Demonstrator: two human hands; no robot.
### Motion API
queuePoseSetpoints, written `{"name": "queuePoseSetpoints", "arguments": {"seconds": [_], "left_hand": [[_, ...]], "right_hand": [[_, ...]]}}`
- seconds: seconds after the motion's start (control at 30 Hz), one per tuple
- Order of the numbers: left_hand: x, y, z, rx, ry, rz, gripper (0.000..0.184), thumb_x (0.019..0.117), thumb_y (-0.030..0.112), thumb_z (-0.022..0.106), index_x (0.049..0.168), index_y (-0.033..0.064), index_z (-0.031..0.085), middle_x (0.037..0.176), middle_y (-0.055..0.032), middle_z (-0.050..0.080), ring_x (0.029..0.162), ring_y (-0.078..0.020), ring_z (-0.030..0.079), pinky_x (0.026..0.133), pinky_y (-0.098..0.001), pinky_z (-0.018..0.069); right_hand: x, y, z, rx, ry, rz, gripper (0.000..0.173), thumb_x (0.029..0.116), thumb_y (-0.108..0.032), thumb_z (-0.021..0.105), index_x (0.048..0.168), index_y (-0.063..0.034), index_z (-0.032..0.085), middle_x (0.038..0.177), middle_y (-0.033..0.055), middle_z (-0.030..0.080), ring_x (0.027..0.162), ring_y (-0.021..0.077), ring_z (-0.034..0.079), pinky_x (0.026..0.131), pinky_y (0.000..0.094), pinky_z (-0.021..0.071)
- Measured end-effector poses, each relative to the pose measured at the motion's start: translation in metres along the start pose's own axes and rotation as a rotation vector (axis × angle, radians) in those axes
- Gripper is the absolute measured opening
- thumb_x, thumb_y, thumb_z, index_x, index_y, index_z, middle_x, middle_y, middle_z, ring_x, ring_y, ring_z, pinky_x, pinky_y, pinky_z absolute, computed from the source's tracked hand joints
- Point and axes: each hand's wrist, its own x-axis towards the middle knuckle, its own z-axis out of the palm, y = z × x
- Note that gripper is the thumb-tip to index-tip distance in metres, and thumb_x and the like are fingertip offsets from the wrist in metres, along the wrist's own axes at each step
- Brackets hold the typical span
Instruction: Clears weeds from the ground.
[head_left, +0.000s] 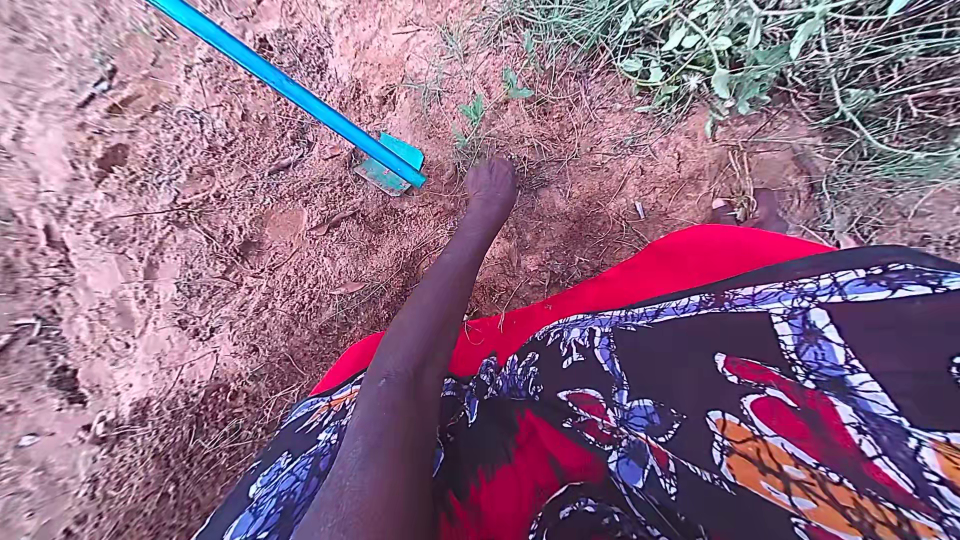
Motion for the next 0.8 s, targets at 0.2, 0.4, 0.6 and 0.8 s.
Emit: {"name": "queuePoseSetpoints", "arguments": {"seconds": [0.2,0.4,0.6,0.8], "left_hand": [[0.001,-0.022,0.023,0.077,-0.014,0.158,0.029,0.1060,0.012,0.046,0.124,-0.0035,0.063,0.124,-0.0276,0.066,0.118,-0.0471,0.063,0.092,-0.0643,0.0491],[-0.069,0.003,0.044,0.107,-0.084,0.466,0.026,0.1049,0.006,0.046,0.122,0.0017,0.065,0.104,-0.0237,0.071,0.099,-0.0447,0.070,0.079,-0.0603,0.0533],[-0.019,-0.006,0.008,-0.072,0.367,0.304,0.032,0.1097,0.014,0.041,0.132,0.0002,0.060,0.127,-0.0282,0.064,0.099,-0.0481,0.070,0.077,-0.0601,0.0546],[0.033,-0.020,-0.009,0.063,0.278,0.256,0.036,0.1043,-0.001,0.043,0.139,-0.0041,0.052,0.132,-0.0300,0.060,0.111,-0.0515,0.065,0.085,-0.0653,0.0520]], "right_hand": [[-0.006,-0.011,-0.007,0.016,-0.039,0.006,0.049,0.1025,-0.025,0.057,0.136,0.0104,0.053,0.117,0.0364,0.065,0.108,0.0476,0.066,0.097,0.0606,0.0481],[0.002,0.000,-0.001,-0.038,-0.060,0.005,0.047,0.1017,-0.024,0.057,0.134,0.0106,0.053,0.119,0.0365,0.064,0.110,0.0524,0.064,0.096,0.0661,0.0459],[0.000,-0.003,-0.003,-0.054,-0.085,0.032,0.046,0.1015,-0.022,0.057,0.136,0.0089,0.053,0.118,0.0357,0.065,0.108,0.0509,0.066,0.095,0.0662,0.0464],[0.002,-0.001,-0.003,-0.067,-0.116,0.021,0.047,0.1005,-0.021,0.056,0.137,0.0084,0.052,0.119,0.0358,0.065,0.109,0.0522,0.065,0.094,0.0672,0.0462]]}}
